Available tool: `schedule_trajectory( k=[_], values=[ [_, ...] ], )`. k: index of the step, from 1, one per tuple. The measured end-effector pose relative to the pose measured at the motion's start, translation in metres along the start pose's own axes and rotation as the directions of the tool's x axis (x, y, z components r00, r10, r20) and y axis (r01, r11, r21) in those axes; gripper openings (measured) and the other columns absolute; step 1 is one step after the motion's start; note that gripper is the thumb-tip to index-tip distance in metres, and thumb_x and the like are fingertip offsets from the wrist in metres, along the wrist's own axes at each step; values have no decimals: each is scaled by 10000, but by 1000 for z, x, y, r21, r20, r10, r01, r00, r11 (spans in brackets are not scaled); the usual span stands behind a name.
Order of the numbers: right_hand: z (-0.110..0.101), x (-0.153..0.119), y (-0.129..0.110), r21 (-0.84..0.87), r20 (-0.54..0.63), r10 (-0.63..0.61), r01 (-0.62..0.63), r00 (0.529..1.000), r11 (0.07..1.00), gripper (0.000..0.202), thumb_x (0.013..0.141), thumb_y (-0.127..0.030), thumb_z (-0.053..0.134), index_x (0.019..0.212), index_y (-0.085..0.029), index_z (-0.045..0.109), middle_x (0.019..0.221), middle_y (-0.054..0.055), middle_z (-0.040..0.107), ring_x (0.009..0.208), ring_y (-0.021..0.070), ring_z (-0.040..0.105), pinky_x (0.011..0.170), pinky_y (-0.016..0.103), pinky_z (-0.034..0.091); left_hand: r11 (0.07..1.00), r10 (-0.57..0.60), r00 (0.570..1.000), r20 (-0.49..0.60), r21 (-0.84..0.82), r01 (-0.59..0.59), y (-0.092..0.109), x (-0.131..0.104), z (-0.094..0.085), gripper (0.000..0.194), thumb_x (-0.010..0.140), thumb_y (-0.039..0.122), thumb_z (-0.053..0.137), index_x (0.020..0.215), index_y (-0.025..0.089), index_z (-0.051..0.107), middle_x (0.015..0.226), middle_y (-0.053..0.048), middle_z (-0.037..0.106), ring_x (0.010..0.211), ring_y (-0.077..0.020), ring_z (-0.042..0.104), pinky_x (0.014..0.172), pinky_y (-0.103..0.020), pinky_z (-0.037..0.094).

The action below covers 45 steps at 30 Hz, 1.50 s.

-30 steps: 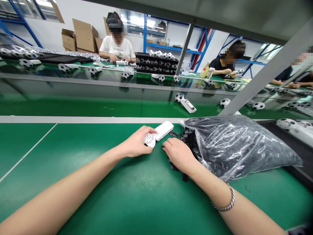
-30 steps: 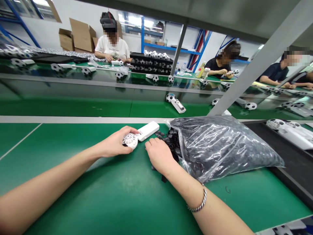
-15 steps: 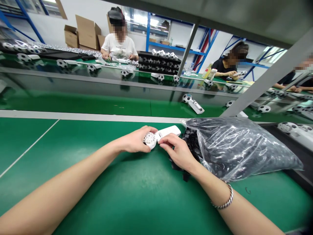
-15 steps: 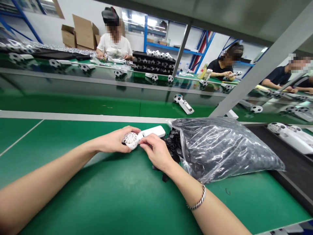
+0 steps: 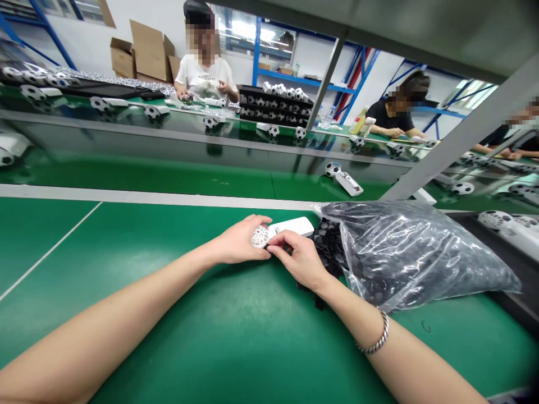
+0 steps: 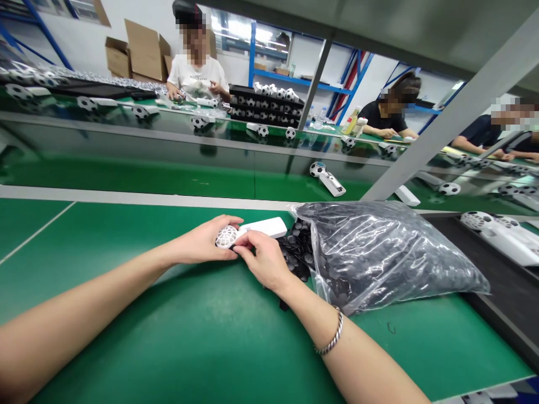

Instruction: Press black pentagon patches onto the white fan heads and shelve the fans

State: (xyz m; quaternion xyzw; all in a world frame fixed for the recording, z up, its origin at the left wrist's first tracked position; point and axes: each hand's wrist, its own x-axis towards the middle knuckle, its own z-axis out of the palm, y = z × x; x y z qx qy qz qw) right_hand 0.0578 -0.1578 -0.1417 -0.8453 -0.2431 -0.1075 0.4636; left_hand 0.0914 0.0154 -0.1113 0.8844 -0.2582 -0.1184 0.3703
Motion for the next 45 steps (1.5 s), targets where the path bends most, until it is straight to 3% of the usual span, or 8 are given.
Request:
schedule_trajectory(
  k=[19, 23, 25, 29, 32, 34, 39, 45],
  values=[
    [0, 11, 7, 209, -14, 198, -191, 980, 959, 161, 687, -209, 685, 770, -166, 553, 696, -29, 564, 592, 95, 497, 545, 200, 404, 999, -54, 982, -181, -1, 55, 1, 0, 18, 655, 575, 214, 628, 1199, 149, 440, 1092, -81, 498, 1008, -248, 504, 866, -365, 421],
    [1, 10, 5, 227, -43, 177, -163, 983, 960, 157, 712, -223, 669, 788, -163, 546, 710, -23, 555, 609, 97, 492, 563, 204, 405, 970, -123, 977, -176, -229, 80, -1, 2, 17, 655, 542, 172, 669, 1164, 164, 465, 1079, -71, 523, 920, -218, 538, 796, -335, 445],
    [1, 9, 3, 227, -77, 156, -135, 985, 964, 153, 750, -246, 638, 829, -163, 537, 755, -10, 558, 651, 108, 502, 599, 216, 411, 857, -219, 969, -110, -498, 137, -3, 4, 12, 666, 529, 133, 688, 1157, 167, 467, 1002, -58, 567, 797, -179, 564, 677, -278, 459],
    [-2, 5, 1, 149, -113, 166, -148, 980, 978, 138, 802, -266, 576, 878, -165, 523, 829, 17, 560, 678, 123, 501, 613, 235, 406, 419, -328, 942, 62, -885, 205, -12, 11, -3, 500, 576, 118, 698, 1052, 148, 548, 844, -47, 617, 667, -131, 569, 569, -205, 435],
    [-2, 3, 2, 121, -76, 181, -171, 981, 978, 136, 816, -271, 553, 896, -166, 520, 832, 25, 558, 677, 130, 507, 597, 237, 410, 255, -329, 931, 155, -935, 246, -22, 17, -13, 298, 736, 289, 588, 977, 114, 565, 851, -96, 623, 685, -182, 602, 616, -293, 491],
    [-1, 0, 3, 111, -44, 169, -164, 985, 980, 131, 825, -266, 545, 909, -170, 518, 838, 24, 556, 685, 131, 514, 604, 237, 414, 172, -327, 923, 204, -947, 270, -29, 19, -15, 331, 817, 391, 472, 979, 112, 547, 857, -118, 621, 718, -215, 619, 647, -348, 510],
    [3, -7, 0, 45, 45, 99, -101, 994, 994, 82, 832, -203, 541, 907, -180, 520, 881, 15, 548, 703, 119, 521, 624, 234, 413, -119, -288, 925, 248, -968, 222, -36, 19, -16, 441, 860, 496, 351, 1048, 135, 520, 921, -138, 617, 804, -234, 629, 612, -296, 527],
    [4, -14, -1, -34, 154, 12, -6, 988, 999, 76, 839, -162, 538, 908, -189, 522, 861, 8, 539, 733, 124, 518, 688, 248, 414, -132, -298, 933, 202, -977, 169, -32, 18, -13, 423, 793, 498, 506, 1025, 146, 540, 899, -113, 616, 771, -237, 634, 574, -294, 537]
  ],
)
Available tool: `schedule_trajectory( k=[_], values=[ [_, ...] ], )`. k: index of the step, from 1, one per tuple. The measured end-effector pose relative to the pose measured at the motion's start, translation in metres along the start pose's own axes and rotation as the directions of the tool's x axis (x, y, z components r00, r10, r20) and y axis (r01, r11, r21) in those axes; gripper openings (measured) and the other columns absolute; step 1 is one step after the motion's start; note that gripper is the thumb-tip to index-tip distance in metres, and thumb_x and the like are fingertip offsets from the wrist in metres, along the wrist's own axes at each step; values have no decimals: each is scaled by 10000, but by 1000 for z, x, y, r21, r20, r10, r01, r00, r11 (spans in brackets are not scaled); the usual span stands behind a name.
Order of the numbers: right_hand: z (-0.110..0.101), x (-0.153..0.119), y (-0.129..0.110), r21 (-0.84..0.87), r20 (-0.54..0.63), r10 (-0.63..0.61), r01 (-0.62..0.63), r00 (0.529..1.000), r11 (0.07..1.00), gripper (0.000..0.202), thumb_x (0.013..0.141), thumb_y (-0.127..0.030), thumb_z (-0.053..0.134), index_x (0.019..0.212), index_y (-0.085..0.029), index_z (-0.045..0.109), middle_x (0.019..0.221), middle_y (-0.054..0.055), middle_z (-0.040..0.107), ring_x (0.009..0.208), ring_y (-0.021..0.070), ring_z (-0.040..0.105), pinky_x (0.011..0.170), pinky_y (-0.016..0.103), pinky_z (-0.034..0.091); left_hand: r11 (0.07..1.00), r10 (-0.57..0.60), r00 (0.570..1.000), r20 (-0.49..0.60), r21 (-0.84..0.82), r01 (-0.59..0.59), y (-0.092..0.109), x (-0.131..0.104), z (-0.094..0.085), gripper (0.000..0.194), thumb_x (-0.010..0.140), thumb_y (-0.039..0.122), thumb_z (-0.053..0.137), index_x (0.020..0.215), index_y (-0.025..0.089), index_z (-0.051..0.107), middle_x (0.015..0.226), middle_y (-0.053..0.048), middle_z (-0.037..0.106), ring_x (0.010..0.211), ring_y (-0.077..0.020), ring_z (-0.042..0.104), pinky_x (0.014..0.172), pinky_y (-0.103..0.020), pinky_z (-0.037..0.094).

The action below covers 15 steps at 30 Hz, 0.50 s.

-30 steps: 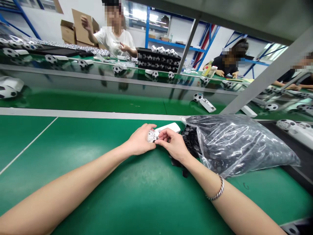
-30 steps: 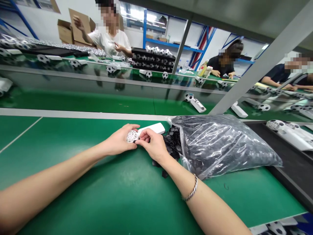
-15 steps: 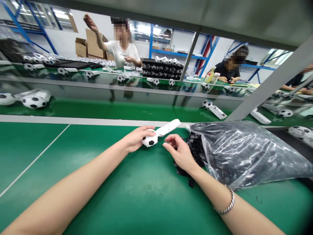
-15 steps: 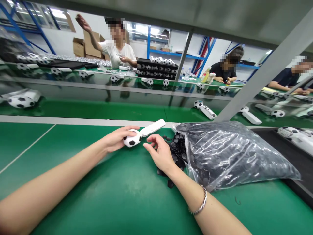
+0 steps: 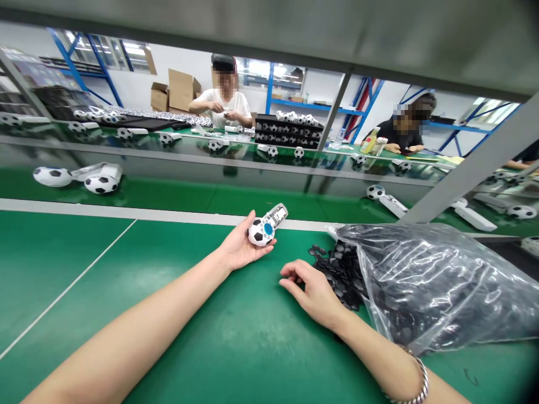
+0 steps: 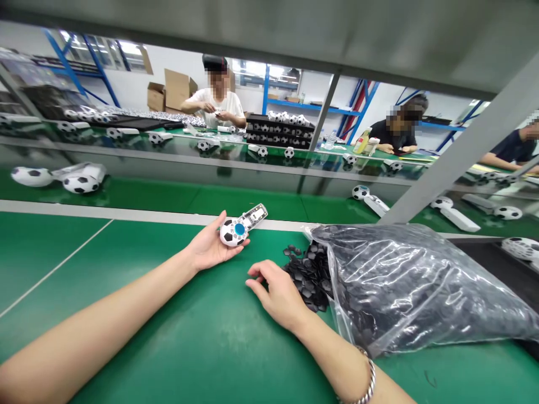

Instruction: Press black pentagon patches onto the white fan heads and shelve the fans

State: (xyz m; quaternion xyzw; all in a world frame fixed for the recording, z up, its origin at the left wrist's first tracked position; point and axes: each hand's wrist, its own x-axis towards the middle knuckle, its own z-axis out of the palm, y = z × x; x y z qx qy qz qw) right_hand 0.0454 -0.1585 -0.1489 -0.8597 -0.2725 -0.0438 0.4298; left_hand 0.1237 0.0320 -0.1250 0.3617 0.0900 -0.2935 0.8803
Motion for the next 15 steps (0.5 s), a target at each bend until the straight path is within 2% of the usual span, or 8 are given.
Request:
schedule_trajectory(
  k=[4, 10, 15],
  values=[
    [-1, -2, 0, -26, 33, -36, 37, 999, 999, 63, 853, -164, 525, 910, -191, 528, 851, 16, 536, 764, 140, 517, 717, 264, 421, 999, 35, 999, -23, 10, -35, -2, 1, 0, 276, 771, 358, 600, 980, 183, 552, 896, -64, 616, 746, -203, 635, 584, -276, 540],
    [-1, -2, 2, -68, 92, -42, 49, 995, 997, 49, 866, -166, 511, 899, -196, 532, 840, 13, 539, 776, 150, 505, 714, 275, 413, 999, 42, 999, -19, 10, -42, -3, 0, 1, 307, 734, 374, 640, 951, 169, 570, 901, -84, 613, 759, -221, 628, 593, -311, 545],
    [-2, -1, 0, -61, 119, -45, 53, 992, 997, 53, 869, -154, 502, 879, -199, 527, 846, 8, 544, 792, 148, 506, 726, 270, 407, 977, 214, 969, -122, 6, -215, 1, 4, 1, 200, 739, 178, 644, 915, 168, 548, 917, -55, 611, 747, -139, 617, 722, -288, 536]
  ],
)
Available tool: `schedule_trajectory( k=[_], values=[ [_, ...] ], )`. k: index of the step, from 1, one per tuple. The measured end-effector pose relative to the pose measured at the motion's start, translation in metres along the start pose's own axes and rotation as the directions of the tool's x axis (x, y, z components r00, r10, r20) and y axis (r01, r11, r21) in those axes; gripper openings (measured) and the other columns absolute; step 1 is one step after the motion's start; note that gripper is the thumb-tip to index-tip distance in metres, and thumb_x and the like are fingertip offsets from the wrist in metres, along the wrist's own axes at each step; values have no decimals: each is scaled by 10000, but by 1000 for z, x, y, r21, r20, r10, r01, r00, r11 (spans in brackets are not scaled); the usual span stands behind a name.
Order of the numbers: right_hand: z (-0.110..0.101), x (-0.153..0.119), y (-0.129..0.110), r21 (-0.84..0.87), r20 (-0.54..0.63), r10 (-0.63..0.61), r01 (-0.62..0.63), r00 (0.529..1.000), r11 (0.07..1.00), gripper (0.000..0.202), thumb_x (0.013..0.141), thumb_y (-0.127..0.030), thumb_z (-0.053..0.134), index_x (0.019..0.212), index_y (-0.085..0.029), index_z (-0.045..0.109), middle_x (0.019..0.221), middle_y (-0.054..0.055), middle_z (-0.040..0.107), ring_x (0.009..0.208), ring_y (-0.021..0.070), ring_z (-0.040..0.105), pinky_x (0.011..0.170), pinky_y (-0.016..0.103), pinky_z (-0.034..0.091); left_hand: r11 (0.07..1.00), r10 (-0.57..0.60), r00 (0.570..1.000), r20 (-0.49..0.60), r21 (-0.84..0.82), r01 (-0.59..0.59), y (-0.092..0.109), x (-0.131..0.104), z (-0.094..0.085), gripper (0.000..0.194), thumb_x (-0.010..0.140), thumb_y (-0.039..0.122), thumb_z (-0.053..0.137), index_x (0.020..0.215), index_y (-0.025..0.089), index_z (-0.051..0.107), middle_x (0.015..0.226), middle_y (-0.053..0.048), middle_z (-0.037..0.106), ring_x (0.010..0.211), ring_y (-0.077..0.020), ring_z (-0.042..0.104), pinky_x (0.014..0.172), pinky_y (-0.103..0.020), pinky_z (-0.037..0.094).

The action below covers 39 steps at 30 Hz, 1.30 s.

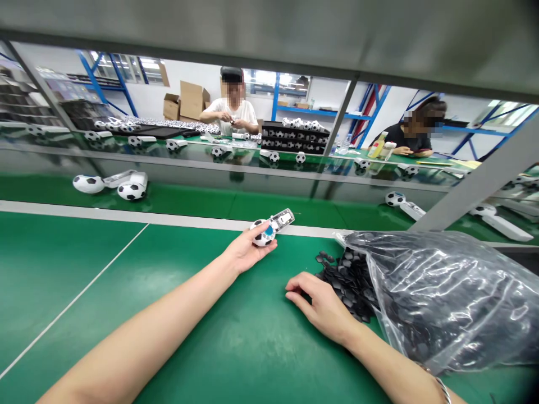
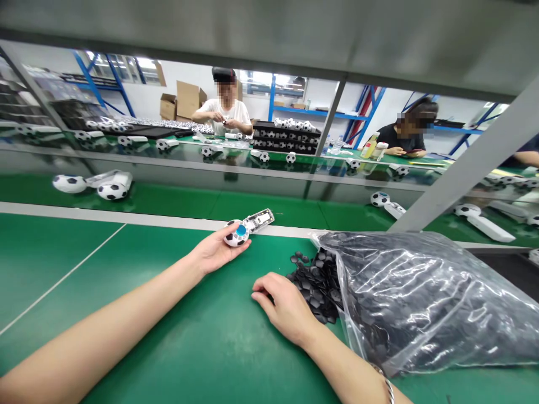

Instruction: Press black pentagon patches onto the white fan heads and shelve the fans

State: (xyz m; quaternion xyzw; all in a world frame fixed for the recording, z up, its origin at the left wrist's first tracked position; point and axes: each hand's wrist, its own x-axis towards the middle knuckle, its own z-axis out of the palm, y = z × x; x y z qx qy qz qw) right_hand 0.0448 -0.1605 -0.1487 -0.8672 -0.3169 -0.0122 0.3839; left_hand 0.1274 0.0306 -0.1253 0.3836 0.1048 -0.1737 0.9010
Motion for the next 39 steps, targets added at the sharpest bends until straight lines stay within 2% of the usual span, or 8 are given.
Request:
schedule_trajectory(
  k=[6, 11, 17, 23, 28, 33, 37, 39],
  values=[
    [0, -1, -1, 4, 11, 13, -13, 1000, 1000, 61, 876, -159, 491, 868, -205, 531, 844, 3, 548, 796, 148, 510, 731, 271, 403, 996, 27, 994, -108, 88, -18, 6, 5, -5, 257, 683, 39, 639, 905, 116, 537, 784, -83, 612, 671, -160, 623, 643, -273, 535],
    [0, -1, -1, 8, 13, 33, -33, 999, 999, 72, 882, -180, 478, 852, -210, 536, 832, 4, 550, 782, 153, 518, 718, 277, 411, 995, 13, 994, -105, 102, -2, 5, 2, -3, 278, 668, 73, 672, 907, 133, 542, 777, -77, 615, 641, -162, 616, 610, -284, 529],
    [1, -2, 2, 12, 38, 38, -39, 999, 999, 105, 901, -222, 438, 851, -217, 529, 836, 17, 547, 788, 167, 524, 716, 291, 420, 999, -33, 990, -139, -33, 29, 11, 3, -2, 130, 753, 153, 611, 859, 106, 552, 783, -93, 602, 658, -160, 610, 622, -293, 546],
    [3, -4, 10, -5, 84, 37, -37, 996, 999, 131, 919, -281, 401, 865, -233, 510, 846, 19, 535, 795, 173, 517, 708, 303, 422, 983, 27, 985, -168, -174, -57, 16, 7, -5, 122, 766, 123, 601, 878, 100, 561, 864, -101, 602, 726, -158, 616, 663, -293, 564],
    [3, -2, 12, -22, 96, 32, -30, 995, 999, 140, 916, -291, 401, 861, -232, 515, 845, 25, 537, 794, 176, 521, 703, 302, 432, 938, 143, 966, -214, -282, -201, 44, 11, -24, 119, 825, 180, 539, 925, 117, 528, 894, -90, 588, 783, -160, 618, 668, -258, 569],
    [4, -3, 11, -29, 87, 23, -21, 996, 999, 140, 914, -278, 400, 861, -230, 520, 840, 25, 540, 793, 174, 525, 701, 297, 434, 888, 252, 937, -242, -326, -323, 73, 12, -51, 341, 885, 404, 401, 1144, 183, 404, 1000, -97, 555, 864, -147, 615, 697, -225, 557],
    [3, -4, 11, -42, 88, 28, -25, 996, 999, 143, 921, -277, 392, 865, -230, 515, 847, 17, 536, 798, 169, 520, 707, 295, 425, 925, 212, 960, -180, -278, -257, 68, 8, -52, 680, 824, 457, 491, 1325, 169, 134, 1199, -195, 439, 997, -205, 581, 755, -285, 544],
    [3, -4, 10, -50, 94, 29, -24, 995, 998, 142, 924, -280, 391, 862, -229, 508, 856, 11, 533, 805, 165, 515, 720, 296, 420, 951, 178, 975, -136, -231, -206, 60, 6, -45, 785, 789, 441, 550, 1347, 153, 78, 1225, -213, 422, 1033, -229, 564, 791, -323, 530]
  ],
)
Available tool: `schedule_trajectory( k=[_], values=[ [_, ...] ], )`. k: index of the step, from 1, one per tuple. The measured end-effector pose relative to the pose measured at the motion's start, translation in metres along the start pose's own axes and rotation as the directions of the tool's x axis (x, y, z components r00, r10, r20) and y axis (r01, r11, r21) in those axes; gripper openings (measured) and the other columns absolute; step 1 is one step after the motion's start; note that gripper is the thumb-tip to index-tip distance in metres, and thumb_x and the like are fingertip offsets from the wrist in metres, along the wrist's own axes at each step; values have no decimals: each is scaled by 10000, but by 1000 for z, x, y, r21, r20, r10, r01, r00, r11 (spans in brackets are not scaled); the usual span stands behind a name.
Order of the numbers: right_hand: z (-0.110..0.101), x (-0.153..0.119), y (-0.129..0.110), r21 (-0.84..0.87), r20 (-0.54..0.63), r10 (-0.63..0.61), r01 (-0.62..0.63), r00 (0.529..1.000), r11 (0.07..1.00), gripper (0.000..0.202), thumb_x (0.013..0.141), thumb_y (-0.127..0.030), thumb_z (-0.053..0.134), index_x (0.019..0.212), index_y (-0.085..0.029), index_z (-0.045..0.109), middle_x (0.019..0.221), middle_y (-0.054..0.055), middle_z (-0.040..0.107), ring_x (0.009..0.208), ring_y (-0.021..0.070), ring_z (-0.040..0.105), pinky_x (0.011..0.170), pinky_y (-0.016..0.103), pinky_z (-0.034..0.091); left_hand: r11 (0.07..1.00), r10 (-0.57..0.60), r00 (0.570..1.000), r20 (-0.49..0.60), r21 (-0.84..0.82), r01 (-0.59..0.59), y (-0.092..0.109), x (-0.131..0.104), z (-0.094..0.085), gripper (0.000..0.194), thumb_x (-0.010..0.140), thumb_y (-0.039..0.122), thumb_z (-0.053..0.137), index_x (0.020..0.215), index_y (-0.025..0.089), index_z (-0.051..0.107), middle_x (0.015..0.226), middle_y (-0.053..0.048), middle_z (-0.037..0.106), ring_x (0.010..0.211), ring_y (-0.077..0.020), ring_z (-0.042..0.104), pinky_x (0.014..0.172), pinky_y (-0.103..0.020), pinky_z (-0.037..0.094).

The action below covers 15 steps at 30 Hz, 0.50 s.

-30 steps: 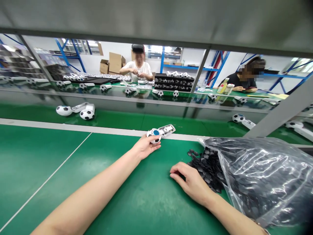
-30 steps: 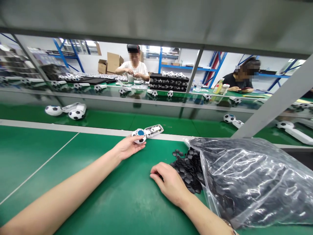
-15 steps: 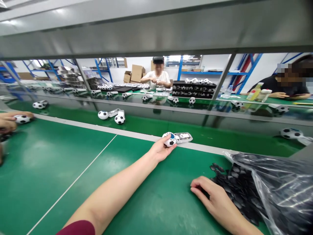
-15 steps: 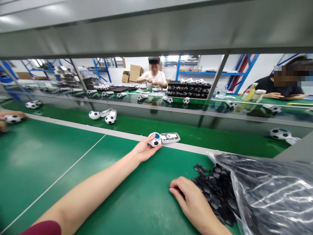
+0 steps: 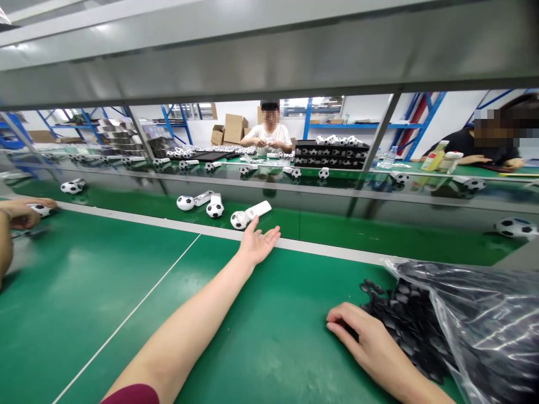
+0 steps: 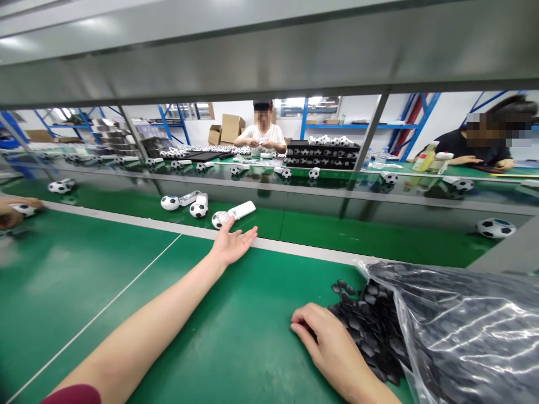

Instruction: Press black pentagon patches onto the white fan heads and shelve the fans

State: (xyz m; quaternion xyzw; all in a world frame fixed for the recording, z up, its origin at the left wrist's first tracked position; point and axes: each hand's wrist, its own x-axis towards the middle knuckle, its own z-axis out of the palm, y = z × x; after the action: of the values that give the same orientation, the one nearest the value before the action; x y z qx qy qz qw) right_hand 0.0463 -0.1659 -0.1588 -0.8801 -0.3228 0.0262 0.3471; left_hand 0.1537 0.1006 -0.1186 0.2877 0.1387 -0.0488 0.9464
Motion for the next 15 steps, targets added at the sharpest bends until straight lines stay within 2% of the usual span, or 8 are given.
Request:
schedule_trajectory(
  k=[2, 4, 6, 8, 10, 12, 14, 15],
  values=[
    [0, 0, -2, -10, 11, 0, 0, 1000, 1000, 145, 928, -288, 388, 861, -227, 501, 859, 6, 530, 809, 162, 510, 726, 298, 417, 997, -35, 999, 24, 67, 34, -8, -3, 4, 797, 745, 433, 604, 1333, 109, 175, 1195, -223, 454, 1043, -257, 555, 814, -350, 516],
    [-2, -1, -4, -26, 29, -12, 13, 1000, 1000, 153, 934, -298, 379, 865, -226, 495, 866, 5, 528, 817, 159, 507, 736, 300, 418, 990, -24, 1000, 9, 136, 23, -12, -2, 6, 725, 711, 415, 645, 1268, 86, 319, 1146, -221, 494, 1027, -270, 561, 810, -357, 513],
    [-4, -2, -4, -64, 33, -30, 32, 999, 997, 161, 939, -311, 367, 884, -228, 494, 901, 11, 528, 861, 162, 501, 771, 309, 417, 978, 64, 997, -45, 202, -54, -8, 4, 3, 597, 707, 397, 653, 1174, 102, 426, 1112, -197, 518, 993, -258, 575, 783, -345, 519],
    [-9, -4, -2, -144, 4, -29, 29, 1000, 989, 163, 933, -347, 378, 941, -238, 500, 999, 24, 519, 962, 176, 476, 846, 336, 402, 941, 240, 963, -120, 273, -200, 4, 13, -6, 454, 734, 387, 629, 1089, 144, 482, 1106, -150, 522, 964, -217, 580, 750, -304, 524],
    [-15, -6, 5, -265, -61, -7, -9, 998, 964, 212, 910, -411, 414, 1022, -254, 501, 1123, 35, 484, 1072, 201, 424, 920, 382, 368, 858, 456, 864, -213, 362, -363, 24, 23, -22, 374, 758, 377, 606, 1055, 185, 483, 1131, -98, 497, 969, -168, 562, 726, -244, 517],
    [-21, -9, 14, -400, -138, 8, -63, 990, 914, 316, 875, -494, 436, 1077, -262, 508, 1207, 45, 448, 1131, 236, 386, 933, 430, 362, 748, 638, 706, -309, 469, -470, 48, 32, -43, 391, 768, 361, 598, 1088, 207, 436, 1178, -73, 444, 1005, -143, 525, 713, -201, 503],
    [-26, -12, 26, -530, -204, -2, -109, 979, 841, 424, 851, -574, 402, 1090, -250, 535, 1229, 67, 449, 1124, 277, 398, 869, 470, 405, 647, 752, 546, -370, 577, -499, 74, 40, -66, 458, 781, 338, 586, 1156, 197, 364, 1231, -89, 382, 1039, -160, 495, 719, -219, 504],
    [-27, -14, 31, -590, -234, -17, -129, 972, 797, 481, 846, -606, 363, 1086, -235, 553, 1227, 84, 457, 1107, 297, 415, 820, 480, 428, 601, 791, 480, -379, 628, -494, 87, 44, -77, 491, 786, 330, 579, 1185, 184, 334, 1253, -107, 354, 1044, -181, 488, 724, -250, 510]
  ],
)
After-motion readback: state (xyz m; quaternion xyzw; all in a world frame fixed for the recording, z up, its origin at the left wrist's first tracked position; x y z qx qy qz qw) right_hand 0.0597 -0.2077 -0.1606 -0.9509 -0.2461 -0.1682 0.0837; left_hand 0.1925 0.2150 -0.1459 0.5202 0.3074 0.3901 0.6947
